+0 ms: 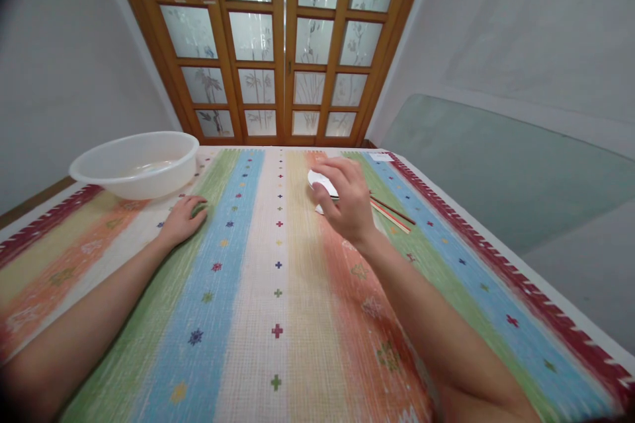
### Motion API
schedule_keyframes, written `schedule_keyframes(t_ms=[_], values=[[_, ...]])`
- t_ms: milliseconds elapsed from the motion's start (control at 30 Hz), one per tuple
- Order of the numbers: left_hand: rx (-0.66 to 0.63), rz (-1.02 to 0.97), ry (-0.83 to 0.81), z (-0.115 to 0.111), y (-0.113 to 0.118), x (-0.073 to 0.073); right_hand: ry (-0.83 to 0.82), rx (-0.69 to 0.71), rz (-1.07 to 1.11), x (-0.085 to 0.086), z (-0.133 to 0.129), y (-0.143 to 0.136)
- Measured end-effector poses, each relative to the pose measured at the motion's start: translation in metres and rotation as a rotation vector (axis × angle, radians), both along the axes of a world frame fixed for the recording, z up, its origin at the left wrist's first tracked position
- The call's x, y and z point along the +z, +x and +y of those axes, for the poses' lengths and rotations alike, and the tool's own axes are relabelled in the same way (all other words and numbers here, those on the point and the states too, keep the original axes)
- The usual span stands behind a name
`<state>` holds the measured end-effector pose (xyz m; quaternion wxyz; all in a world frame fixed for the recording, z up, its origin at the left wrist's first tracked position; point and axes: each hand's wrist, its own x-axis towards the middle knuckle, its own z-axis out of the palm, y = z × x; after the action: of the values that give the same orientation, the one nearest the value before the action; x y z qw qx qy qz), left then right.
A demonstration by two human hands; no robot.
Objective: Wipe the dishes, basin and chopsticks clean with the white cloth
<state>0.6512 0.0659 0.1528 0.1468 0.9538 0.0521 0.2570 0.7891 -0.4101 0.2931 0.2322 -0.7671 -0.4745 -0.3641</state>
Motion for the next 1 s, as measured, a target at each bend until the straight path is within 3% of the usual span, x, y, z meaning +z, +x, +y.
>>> schedule_keyframes(t_ms=[200,267,367,533,767,900,1000], values=[[0.305,-0.158,-0.170,0.058,0.001,-0.006,-0.384,-0.413,0.229,-0.077,-0.025,0.070],[0.319,-0.164,-0.189,0.065,0.000,-0.008,-0.466,-0.414,0.252,-0.091,-0.032,0.087],[0.285,-0.146,-0.167,0.061,-0.002,-0.011,-0.550,-0.358,0.226,-0.095,-0.035,0.100],[0.142,-0.117,-0.134,0.031,-0.004,-0.007,-0.505,-0.309,0.135,-0.095,-0.037,0.108],[-0.189,-0.006,-0.245,-0.039,-0.004,0.016,-0.424,-0.229,-0.004,-0.085,-0.026,0.088],[-0.266,0.037,-0.527,-0.080,-0.003,0.028,-0.376,-0.133,-0.015,-0.075,-0.007,0.063],[-0.273,0.084,-0.995,-0.105,0.000,0.036,-0.272,0.035,-0.009,-0.072,0.020,0.037]])
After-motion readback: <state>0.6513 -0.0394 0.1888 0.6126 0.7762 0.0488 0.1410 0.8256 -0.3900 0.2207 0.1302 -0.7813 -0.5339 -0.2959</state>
